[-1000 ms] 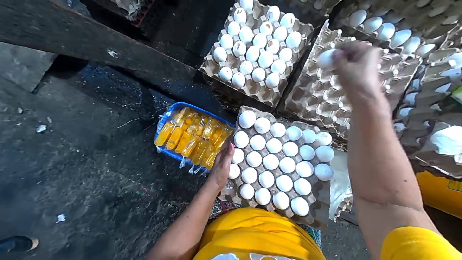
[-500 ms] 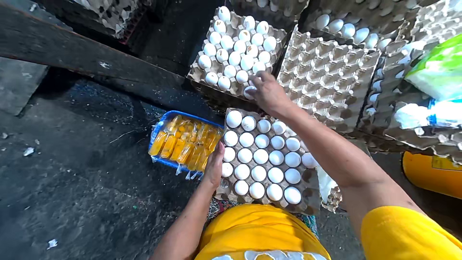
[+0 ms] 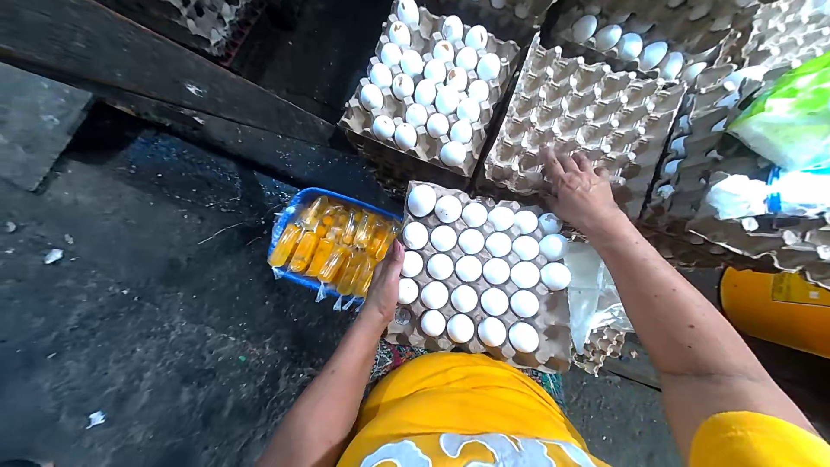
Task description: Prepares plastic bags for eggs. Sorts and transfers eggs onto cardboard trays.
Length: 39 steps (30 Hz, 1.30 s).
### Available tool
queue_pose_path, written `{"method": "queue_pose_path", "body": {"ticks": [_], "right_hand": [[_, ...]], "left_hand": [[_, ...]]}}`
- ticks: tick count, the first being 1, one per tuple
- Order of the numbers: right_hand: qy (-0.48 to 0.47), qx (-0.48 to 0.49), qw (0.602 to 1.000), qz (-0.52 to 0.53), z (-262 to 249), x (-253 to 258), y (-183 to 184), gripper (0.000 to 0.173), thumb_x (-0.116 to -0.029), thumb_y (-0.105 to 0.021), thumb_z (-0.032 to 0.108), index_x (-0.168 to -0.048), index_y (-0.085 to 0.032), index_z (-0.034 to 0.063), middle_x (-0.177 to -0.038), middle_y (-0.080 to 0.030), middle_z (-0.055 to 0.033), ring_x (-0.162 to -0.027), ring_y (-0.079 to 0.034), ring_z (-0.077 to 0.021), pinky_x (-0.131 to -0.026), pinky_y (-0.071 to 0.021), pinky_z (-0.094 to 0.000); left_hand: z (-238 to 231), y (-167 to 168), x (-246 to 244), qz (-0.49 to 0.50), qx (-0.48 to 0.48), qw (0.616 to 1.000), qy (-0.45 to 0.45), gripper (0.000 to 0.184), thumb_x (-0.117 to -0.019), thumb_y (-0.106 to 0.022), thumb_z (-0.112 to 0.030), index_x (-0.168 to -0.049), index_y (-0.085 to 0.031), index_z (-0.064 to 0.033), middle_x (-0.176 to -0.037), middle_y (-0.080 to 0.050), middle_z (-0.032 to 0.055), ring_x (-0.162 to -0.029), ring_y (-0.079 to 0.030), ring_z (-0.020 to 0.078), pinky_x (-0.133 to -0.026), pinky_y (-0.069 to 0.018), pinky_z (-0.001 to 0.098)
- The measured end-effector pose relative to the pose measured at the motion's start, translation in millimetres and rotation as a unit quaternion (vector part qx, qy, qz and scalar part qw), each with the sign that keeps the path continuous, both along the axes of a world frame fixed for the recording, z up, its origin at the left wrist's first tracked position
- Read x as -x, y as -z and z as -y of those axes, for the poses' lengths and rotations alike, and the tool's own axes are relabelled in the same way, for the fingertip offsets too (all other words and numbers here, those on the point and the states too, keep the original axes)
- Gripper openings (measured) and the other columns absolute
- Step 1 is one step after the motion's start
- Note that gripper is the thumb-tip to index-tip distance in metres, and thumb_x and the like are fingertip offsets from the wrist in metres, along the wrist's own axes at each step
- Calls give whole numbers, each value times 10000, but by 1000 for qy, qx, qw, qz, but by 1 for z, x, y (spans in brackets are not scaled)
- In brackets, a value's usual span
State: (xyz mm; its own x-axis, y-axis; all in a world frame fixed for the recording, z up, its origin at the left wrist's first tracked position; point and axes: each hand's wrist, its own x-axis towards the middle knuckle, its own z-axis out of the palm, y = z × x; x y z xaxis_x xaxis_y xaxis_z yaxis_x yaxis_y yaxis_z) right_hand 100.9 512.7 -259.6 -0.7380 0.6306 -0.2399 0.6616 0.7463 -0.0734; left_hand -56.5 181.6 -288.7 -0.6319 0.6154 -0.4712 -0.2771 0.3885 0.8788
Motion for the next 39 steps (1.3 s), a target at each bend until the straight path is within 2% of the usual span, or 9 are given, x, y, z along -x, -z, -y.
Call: {"method": "queue_pose_path", "body": {"ticks": [12,15,23,25,29,33,34,37,39], "right_hand": [[34,41,989,-140,-39,-7,-90,767,-906,-696,263,-1599,-370,228,-1297,-638,-273,-1147,-587,-588,-886,-382,-836],[30,65,982,-172,-52,-4,-105,696,-910,-627,317,-1569,-420,228,-1226,-666,-244,-1056,-634,-529,-830,-425,-794],[46,102,976,-187,-64,6,-132,679,-900,-586,403,-1536,-463,200,-1266,-656,-149,-973,-652,-310,-824,-494,-607],[37,114,976,-182,-73,6,-133,684,-903,-595,429,-1533,-468,194,-1293,-650,-152,-1046,-652,-328,-883,-484,-636],[33,116,969,-215,-94,0,-126,554,-806,-634,420,-1288,-629,148,-1117,-665,-122,-907,-636,-214,-785,-510,-531],[45,130,964,-229,-93,-4,-130,580,-836,-685,372,-1362,-610,139,-1272,-617,-150,-1007,-616,-212,-869,-501,-510],[50,126,963,-234,-93,-6,-130,580,-832,-685,380,-1357,-614,146,-1226,-629,-115,-958,-606,-165,-840,-507,-466],[53,121,956,-262,-94,-9,-128,387,-821,-703,381,-1120,-652,141,-1010,-598,6,-814,-530,-40,-755,-483,-338],[40,127,954,-269,-97,-9,-126,397,-823,-712,362,-1158,-671,152,-1160,-612,-27,-931,-576,-61,-831,-511,-352]], "left_hand": [[0,4,1,9,6,1000,-3,632,-1101,-273,-509,-1460,-518,-51,-1449,-552,138,-1329,-522,147,-1112,-432,367],[0,4,1,14,4,1000,-9,633,-1099,-277,-515,-1442,-533,-49,-1405,-582,133,-1294,-548,143,-1087,-454,358],[-1,4,2,11,14,1000,-10,649,-1097,-257,-526,-1502,-478,-70,-1469,-538,134,-1350,-509,156,-1121,-427,381],[-1,2,2,10,16,1000,-14,653,-1097,-260,-524,-1504,-473,-60,-1472,-532,141,-1356,-499,152,-1125,-419,375],[-1,3,3,5,12,1000,-12,634,-1100,-261,-516,-1479,-500,-69,-1404,-580,118,-1295,-541,111,-1090,-451,333],[-2,4,3,6,11,1000,-13,629,-1101,-249,-504,-1441,-526,-53,-1351,-604,112,-1250,-564,100,-1060,-470,326],[-2,4,3,8,8,1000,-13,626,-1101,-248,-501,-1435,-529,-52,-1342,-608,111,-1246,-566,102,-1057,-473,327],[-2,4,2,4,7,1000,-17,626,-1100,-254,-504,-1427,-537,-51,-1328,-615,108,-1233,-573,105,-1048,-478,326],[-2,5,3,0,5,1000,-10,634,-1095,-248,-511,-1471,-506,-70,-1381,-594,101,-1273,-552,99,-1074,-459,319]]}}
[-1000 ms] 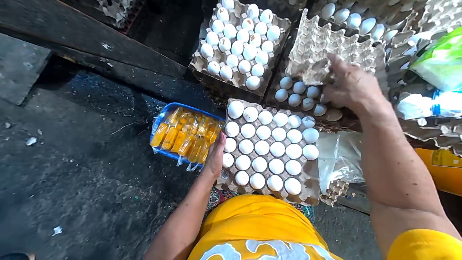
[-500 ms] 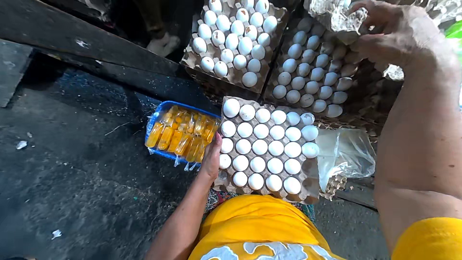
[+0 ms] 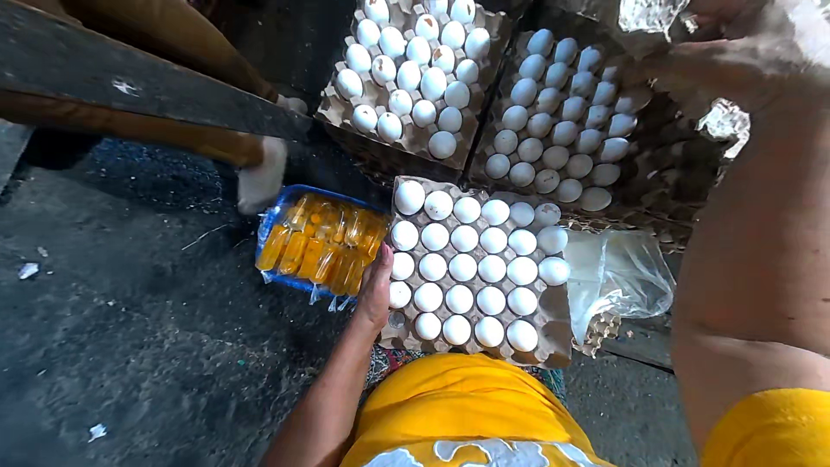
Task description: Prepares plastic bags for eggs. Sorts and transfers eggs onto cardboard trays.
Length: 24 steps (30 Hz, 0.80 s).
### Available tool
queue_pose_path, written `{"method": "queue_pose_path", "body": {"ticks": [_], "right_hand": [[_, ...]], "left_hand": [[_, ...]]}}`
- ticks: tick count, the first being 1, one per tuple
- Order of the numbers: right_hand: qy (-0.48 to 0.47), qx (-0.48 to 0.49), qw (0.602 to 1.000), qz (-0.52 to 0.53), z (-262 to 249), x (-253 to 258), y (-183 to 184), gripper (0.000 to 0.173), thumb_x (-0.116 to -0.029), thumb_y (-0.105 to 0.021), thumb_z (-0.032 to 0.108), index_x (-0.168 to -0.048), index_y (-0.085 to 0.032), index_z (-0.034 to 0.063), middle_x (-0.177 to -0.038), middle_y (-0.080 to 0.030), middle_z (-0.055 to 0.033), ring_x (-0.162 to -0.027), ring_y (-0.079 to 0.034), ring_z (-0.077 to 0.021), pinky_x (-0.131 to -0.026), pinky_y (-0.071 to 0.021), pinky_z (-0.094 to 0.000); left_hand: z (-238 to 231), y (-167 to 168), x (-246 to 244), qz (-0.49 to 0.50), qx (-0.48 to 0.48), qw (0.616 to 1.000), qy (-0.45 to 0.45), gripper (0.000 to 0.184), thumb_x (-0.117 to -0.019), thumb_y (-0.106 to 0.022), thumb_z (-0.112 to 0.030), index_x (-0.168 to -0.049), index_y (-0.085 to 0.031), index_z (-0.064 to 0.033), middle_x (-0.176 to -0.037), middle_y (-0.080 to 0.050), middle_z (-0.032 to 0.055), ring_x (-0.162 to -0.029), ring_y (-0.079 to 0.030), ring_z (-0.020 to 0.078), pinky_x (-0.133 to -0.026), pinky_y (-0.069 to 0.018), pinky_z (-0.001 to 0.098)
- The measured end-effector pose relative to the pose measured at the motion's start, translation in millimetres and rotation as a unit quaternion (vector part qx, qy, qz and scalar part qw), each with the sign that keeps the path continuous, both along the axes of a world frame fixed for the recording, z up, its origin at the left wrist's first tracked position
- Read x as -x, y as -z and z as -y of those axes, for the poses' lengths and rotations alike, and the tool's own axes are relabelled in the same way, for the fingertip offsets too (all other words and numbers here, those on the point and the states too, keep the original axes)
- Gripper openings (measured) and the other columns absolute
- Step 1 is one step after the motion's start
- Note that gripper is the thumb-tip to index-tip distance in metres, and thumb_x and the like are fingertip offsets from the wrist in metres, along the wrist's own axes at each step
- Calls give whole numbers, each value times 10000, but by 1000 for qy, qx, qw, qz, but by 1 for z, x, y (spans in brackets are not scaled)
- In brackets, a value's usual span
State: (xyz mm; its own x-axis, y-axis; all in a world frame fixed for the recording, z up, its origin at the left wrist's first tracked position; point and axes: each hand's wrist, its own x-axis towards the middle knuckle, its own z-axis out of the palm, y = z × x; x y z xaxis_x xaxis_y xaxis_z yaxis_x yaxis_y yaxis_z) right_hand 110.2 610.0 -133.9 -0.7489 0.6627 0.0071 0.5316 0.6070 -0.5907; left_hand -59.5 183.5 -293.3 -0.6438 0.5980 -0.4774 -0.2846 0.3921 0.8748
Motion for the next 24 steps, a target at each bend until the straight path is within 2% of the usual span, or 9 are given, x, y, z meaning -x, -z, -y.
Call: {"method": "queue_pose_path", "body": {"ticks": [2,5,8,11,13,17,20,22,24], "right_hand": [[-17,3,1000,6,0,1,2,540,-826,-706,394,-1326,-647,200,-1368,-571,-106,-1112,-606,-173,-920,-518,-453],[-23,-17,999,37,10,6,0,692,-842,-683,427,-1494,-533,250,-1468,-511,-173,-1221,-579,-297,-968,-477,-568],[-20,-43,998,47,20,11,3,702,-859,-670,392,-1518,-511,210,-1514,-479,-202,-1346,-500,-361,-1051,-405,-609],[-16,-60,997,50,33,14,13,658,-893,-686,279,-1521,-510,194,-1500,-475,-243,-1330,-496,-432,-1032,-401,-658],[-22,-82,995,58,42,14,35,649,-899,-706,226,-1519,-518,196,-1491,-486,-256,-1336,-481,-485,-1040,-394,-694],[-59,-99,986,122,70,8,100,650,-858,-794,177,-1470,-580,233,-1459,-497,-308,-1305,-434,-620,-971,-360,-818],[-78,-93,978,170,83,2,131,586,-874,-768,122,-1434,-620,212,-1483,-498,-276,-1340,-409,-604,-961,-373,-804],[-87,-88,975,183,81,-1,133,544,-896,-751,136,-1424,-632,190,-1519,-466,-269,-1362,-404,-586,-991,-387,-778],[-96,-80,973,193,76,1,128,510,-937,-731,176,-1434,-620,165,-1551,-415,-293,-1398,-369,-588,-1028,-364,-780]], "left_hand": [[0,0,0,-4,-5,1000,2,634,-1095,-248,-506,-1492,-487,-73,-1417,-574,96,-1299,-534,93,-1093,-443,309],[0,-1,0,-8,-3,1000,2,623,-1099,-252,-500,-1488,-493,-78,-1417,-576,96,-1300,-532,88,-1095,-441,309],[-1,-3,-1,-3,-1,1000,0,628,-1099,-259,-501,-1496,-483,-68,-1434,-564,107,-1321,-519,97,-1108,-432,321],[-1,-2,0,-6,2,1000,0,647,-1091,-257,-535,-1452,-523,-69,-1377,-601,103,-1279,-555,108,-1081,-462,339],[-1,-1,0,-6,-1,1000,3,647,-1094,-251,-526,-1468,-510,-65,-1403,-587,105,-1296,-544,105,-1091,-455,334],[-1,0,1,-8,-5,1000,9,652,-1098,-249,-508,-1497,-475,-44,-1472,-541,121,-1344,-510,111,-1126,-423,323],[-1,1,2,1,-8,1000,15,649,-1099,-245,-504,-1534,-435,-62,-1545,-477,114,-1397,-466,123,-1157,-391,336],[0,0,1,6,-9,1000,17,638,-1097,-255,-503,-1553,-416,-87,-1570,-452,92,-1417,-442,117,-1169,-378,341],[-2,0,1,1,-15,1000,7,620,-1102,-268,-484,-1508,-467,-59,-1519,-501,105,-1381,-474,116,-1146,-400,337]]}}
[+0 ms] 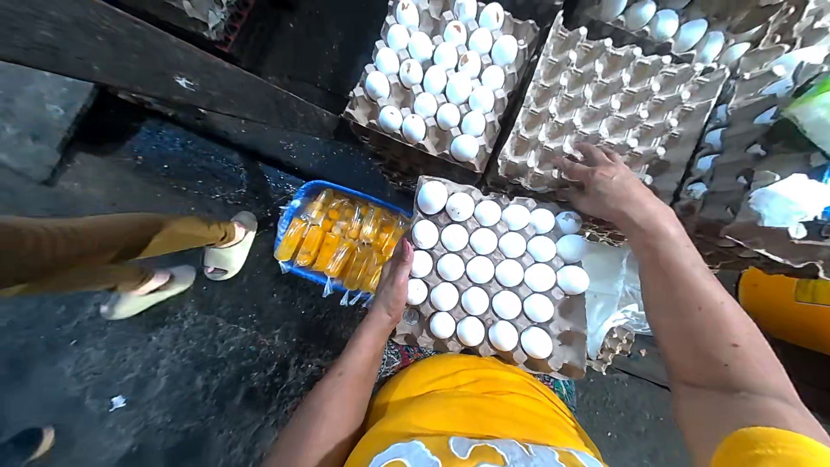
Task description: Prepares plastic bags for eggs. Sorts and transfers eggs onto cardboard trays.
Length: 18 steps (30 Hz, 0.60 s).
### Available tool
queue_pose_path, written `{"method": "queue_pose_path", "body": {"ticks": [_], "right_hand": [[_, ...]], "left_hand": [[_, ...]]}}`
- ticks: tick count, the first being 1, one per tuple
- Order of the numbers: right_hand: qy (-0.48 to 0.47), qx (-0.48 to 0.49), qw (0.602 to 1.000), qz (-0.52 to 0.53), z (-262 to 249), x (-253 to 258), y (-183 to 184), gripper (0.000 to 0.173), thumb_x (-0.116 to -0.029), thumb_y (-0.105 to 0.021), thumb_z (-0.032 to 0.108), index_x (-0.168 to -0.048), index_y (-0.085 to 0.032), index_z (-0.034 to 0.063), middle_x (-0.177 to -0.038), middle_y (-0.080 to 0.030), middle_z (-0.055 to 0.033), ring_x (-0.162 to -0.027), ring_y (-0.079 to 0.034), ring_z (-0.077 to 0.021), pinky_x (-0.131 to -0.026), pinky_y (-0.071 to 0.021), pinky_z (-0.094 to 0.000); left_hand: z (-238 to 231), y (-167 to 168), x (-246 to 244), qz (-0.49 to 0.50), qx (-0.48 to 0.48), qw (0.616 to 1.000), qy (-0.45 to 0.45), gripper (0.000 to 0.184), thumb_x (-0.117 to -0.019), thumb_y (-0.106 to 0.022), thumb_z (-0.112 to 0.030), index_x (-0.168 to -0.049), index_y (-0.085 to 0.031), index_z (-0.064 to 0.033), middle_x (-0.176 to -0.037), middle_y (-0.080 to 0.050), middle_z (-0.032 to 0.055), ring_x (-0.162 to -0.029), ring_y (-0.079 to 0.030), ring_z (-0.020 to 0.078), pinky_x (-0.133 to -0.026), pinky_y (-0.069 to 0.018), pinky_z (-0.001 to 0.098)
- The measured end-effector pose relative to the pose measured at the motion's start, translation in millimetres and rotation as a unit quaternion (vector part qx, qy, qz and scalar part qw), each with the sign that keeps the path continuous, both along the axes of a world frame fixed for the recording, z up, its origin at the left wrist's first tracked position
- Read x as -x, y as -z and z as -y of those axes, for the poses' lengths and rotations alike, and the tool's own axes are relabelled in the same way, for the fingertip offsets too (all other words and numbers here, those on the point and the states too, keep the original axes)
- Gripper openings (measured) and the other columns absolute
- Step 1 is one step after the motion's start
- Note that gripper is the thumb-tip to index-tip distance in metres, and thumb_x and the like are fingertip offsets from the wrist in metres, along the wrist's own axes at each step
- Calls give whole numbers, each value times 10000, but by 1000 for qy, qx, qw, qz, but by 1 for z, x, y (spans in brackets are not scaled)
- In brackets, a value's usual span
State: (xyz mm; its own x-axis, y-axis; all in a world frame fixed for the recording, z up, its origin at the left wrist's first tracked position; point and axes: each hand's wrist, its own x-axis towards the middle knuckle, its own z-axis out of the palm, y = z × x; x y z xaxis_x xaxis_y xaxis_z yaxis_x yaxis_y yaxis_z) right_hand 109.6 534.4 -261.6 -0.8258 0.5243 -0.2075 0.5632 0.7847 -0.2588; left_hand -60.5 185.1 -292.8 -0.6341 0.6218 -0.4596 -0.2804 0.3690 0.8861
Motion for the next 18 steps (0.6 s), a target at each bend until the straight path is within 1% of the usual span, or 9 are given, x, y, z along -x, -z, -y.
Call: {"method": "queue_pose_path", "body": {"ticks": [2,4,6,8,9,11,13,16,18], "right_hand": [[-4,-2,1000,21,1,8,-11,469,-974,-688,176,-1437,-615,173,-1568,-394,-296,-1442,-311,-588,-1043,-320,-806],[-6,-9,998,57,3,18,-24,420,-964,-704,177,-1382,-661,162,-1542,-444,-279,-1439,-326,-576,-1014,-322,-825],[6,-22,997,74,11,35,-46,298,-937,-694,103,-1230,-745,120,-1462,-534,-271,-1385,-397,-577,-959,-337,-837],[22,-41,998,47,19,56,-64,258,-938,-643,71,-1176,-740,49,-1335,-596,-305,-1254,-514,-581,-889,-403,-804],[29,-44,998,24,20,70,-68,284,-971,-600,117,-1214,-711,22,-1281,-615,-320,-1191,-564,-577,-864,-441,-784],[56,-21,998,-4,25,103,-72,411,-1039,-557,306,-1329,-635,26,-1216,-646,-323,-1130,-616,-556,-881,-467,-749],[63,2,998,-17,25,140,-64,514,-1035,-554,414,-1351,-583,11,-1201,-644,-326,-1118,-621,-550,-892,-467,-737],[80,18,997,12,19,183,-43,600,-1005,-579,489,-1376,-562,18,-1229,-637,-317,-1150,-616,-530,-894,-474,-720],[95,33,994,42,14,200,-35,636,-993,-596,512,-1383,-558,12,-1264,-633,-304,-1196,-604,-508,-914,-469,-708]], "left_hand": [[0,0,0,-2,-3,1000,6,625,-1100,-266,-489,-1489,-485,-51,-1495,-523,105,-1368,-485,108,-1144,-402,334],[-1,-1,0,2,-2,1000,6,622,-1102,-263,-477,-1467,-501,-33,-1452,-553,117,-1336,-512,111,-1124,-422,326],[-1,-2,0,11,5,1000,0,628,-1100,-274,-484,-1451,-509,-18,-1415,-572,133,-1310,-531,113,-1106,-438,319],[-2,-1,0,15,6,1000,-1,631,-1096,-286,-492,-1446,-515,-19,-1405,-581,130,-1301,-540,110,-1100,-444,313],[-3,0,-1,16,4,1000,-1,630,-1095,-287,-494,-1443,-521,-23,-1408,-583,121,-1302,-540,106,-1101,-445,309],[-5,1,-1,11,-1,1000,5,616,-1101,-283,-472,-1457,-509,-22,-1447,-562,108,-1333,-517,92,-1122,-426,298],[-6,0,-2,-2,-5,1000,16,609,-1103,-272,-435,-1493,-471,-12,-1515,-510,111,-1384,-473,82,-1160,-386,284],[-9,0,-3,-10,-7,1000,20,637,-1095,-265,-419,-1502,-432,43,-1556,-447,172,-1418,-438,102,-1180,-356,278],[-9,0,-3,-14,-8,1000,24,650,-1098,-246,-416,-1515,-407,56,-1586,-408,183,-1450,-406,115,-1201,-328,278]]}}
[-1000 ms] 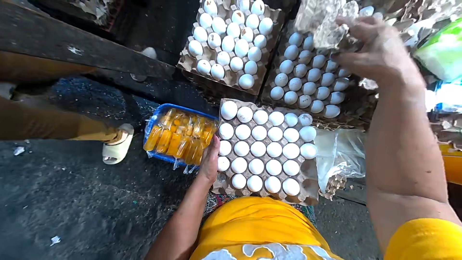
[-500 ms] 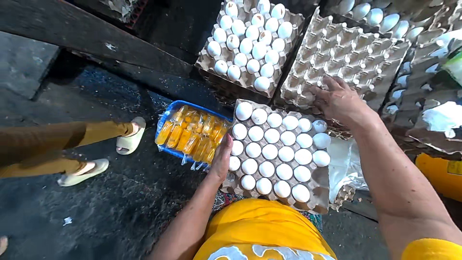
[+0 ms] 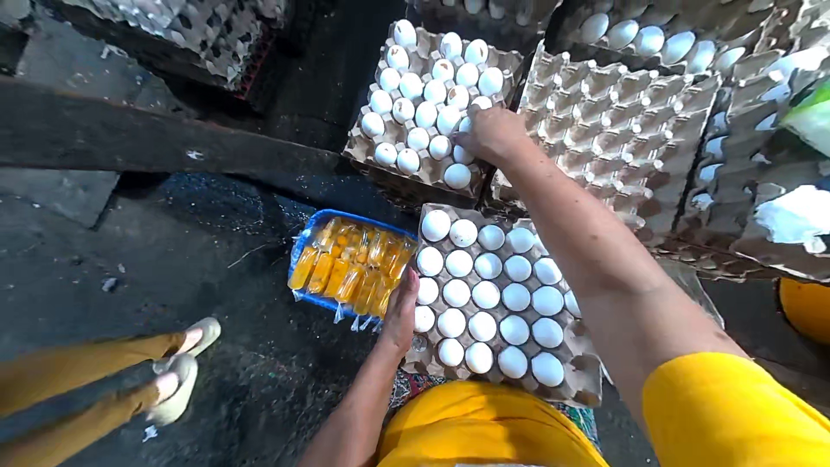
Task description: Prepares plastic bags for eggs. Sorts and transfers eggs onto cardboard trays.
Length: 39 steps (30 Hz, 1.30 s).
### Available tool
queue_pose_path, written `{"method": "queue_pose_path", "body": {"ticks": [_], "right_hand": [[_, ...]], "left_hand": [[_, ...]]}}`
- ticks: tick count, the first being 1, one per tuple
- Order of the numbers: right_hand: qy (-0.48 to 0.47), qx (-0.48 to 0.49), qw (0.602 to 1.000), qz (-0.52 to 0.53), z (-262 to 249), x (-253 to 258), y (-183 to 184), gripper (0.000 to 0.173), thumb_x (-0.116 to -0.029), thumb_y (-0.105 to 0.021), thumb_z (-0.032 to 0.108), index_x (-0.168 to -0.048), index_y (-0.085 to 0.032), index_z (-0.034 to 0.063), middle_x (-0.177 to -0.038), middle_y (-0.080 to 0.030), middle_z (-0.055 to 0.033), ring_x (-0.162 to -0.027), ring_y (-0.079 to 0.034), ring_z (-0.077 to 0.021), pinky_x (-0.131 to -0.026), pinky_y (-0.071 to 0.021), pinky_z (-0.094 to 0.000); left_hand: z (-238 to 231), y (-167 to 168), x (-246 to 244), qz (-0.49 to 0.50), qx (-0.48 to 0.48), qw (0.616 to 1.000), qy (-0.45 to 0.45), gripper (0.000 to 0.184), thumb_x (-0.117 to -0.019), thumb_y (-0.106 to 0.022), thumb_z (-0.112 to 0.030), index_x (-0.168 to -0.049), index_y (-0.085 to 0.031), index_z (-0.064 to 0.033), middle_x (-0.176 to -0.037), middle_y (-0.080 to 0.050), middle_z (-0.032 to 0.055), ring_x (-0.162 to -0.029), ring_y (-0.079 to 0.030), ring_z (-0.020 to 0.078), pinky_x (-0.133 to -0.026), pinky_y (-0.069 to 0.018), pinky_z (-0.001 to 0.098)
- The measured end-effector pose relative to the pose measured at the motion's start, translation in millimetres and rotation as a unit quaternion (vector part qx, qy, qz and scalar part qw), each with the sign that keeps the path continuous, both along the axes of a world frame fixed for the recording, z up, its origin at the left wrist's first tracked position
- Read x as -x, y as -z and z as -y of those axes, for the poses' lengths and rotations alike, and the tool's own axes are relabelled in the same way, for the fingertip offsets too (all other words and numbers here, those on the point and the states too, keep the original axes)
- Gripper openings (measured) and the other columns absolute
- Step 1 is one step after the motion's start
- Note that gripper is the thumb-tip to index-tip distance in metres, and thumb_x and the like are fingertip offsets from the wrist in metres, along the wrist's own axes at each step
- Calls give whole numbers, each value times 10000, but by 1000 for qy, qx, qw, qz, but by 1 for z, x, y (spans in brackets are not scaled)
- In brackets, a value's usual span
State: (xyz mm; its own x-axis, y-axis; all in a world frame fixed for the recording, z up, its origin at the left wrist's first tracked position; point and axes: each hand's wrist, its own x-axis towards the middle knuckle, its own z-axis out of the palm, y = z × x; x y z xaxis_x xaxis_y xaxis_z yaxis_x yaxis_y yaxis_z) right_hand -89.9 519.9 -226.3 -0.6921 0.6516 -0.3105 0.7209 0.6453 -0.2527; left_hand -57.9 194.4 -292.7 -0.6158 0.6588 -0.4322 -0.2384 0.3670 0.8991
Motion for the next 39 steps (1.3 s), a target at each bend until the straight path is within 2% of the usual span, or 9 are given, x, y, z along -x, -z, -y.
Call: {"method": "queue_pose_path", "body": {"ticks": [5,8,15,20,25,29,32,35,39], "right_hand": [[4,38,999,-15,-19,14,6,561,-937,-708,416,-1277,-622,-22,-1294,-618,-292,-1233,-584,-483,-947,-465,-699],[-9,50,998,-28,-24,13,7,471,-937,-692,347,-1212,-648,-33,-1255,-632,-289,-1212,-596,-475,-943,-466,-694],[70,53,976,-202,-53,-38,-19,485,-958,-621,365,-1348,-619,75,-1195,-674,-263,-1117,-647,-460,-927,-476,-691],[177,-85,973,-118,-104,-70,-30,566,-968,-552,383,-1408,-540,27,-1298,-603,-347,-1231,-573,-543,-960,-428,-731],[153,-88,984,-10,-125,-66,-20,562,-1048,-476,413,-1423,-541,-1,-1411,-505,-389,-1299,-491,-599,-968,-378,-795],[141,-128,981,-38,-118,-52,-22,544,-1004,-573,263,-1449,-502,-42,-1524,-360,-387,-1387,-376,-591,-1018,-376,-752],[87,-120,983,-105,-84,-37,-26,487,-971,-597,231,-1355,-566,-66,-1451,-452,-373,-1344,-442,-568,-1006,-408,-737],[-10,-19,997,-77,-35,-21,-18,540,-1008,-577,453,-1260,-637,-21,-1198,-633,-356,-1137,-606,-566,-901,-451,-766],[-67,21,997,20,0,1,4,594,-982,-619,526,-1165,-655,-37,-1147,-655,-315,-1122,-626,-517,-880,-477,-717]], "left_hand": [[-2,-2,0,-6,11,1000,0,685,-1089,-259,-454,-1525,-387,59,-1583,-411,182,-1449,-402,101,-1202,-321,269],[-4,-4,0,-4,14,1000,-4,675,-1093,-255,-441,-1516,-395,65,-1572,-422,184,-1439,-409,89,-1193,-324,260],[-3,-1,2,6,7,1000,-5,658,-1096,-262,-429,-1511,-409,60,-1568,-431,178,-1435,-413,79,-1192,-332,258],[-3,-2,5,19,4,1000,-10,641,-1102,-267,-408,-1491,-424,77,-1553,-443,189,-1423,-427,85,-1185,-339,253],[-3,-1,7,8,-2,1000,-5,646,-1103,-261,-412,-1476,-442,84,-1529,-472,194,-1414,-443,85,-1184,-347,255],[-2,0,7,12,-2,1000,-5,637,-1104,-264,-405,-1473,-447,81,-1535,-465,191,-1414,-440,85,-1183,-348,253],[-1,0,9,10,4,1000,-2,645,-1103,-258,-413,-1477,-449,76,-1534,-469,190,-1415,-441,84,-1186,-344,253],[-1,0,9,8,13,1000,2,651,-1100,-258,-423,-1471,-458,73,-1538,-464,189,-1418,-437,87,-1184,-345,258],[-1,-4,6,6,15,1000,1,620,-1107,-259,-390,-1444,-480,81,-1497,-501,187,-1378,-468,69,-1157,-368,245]]}}
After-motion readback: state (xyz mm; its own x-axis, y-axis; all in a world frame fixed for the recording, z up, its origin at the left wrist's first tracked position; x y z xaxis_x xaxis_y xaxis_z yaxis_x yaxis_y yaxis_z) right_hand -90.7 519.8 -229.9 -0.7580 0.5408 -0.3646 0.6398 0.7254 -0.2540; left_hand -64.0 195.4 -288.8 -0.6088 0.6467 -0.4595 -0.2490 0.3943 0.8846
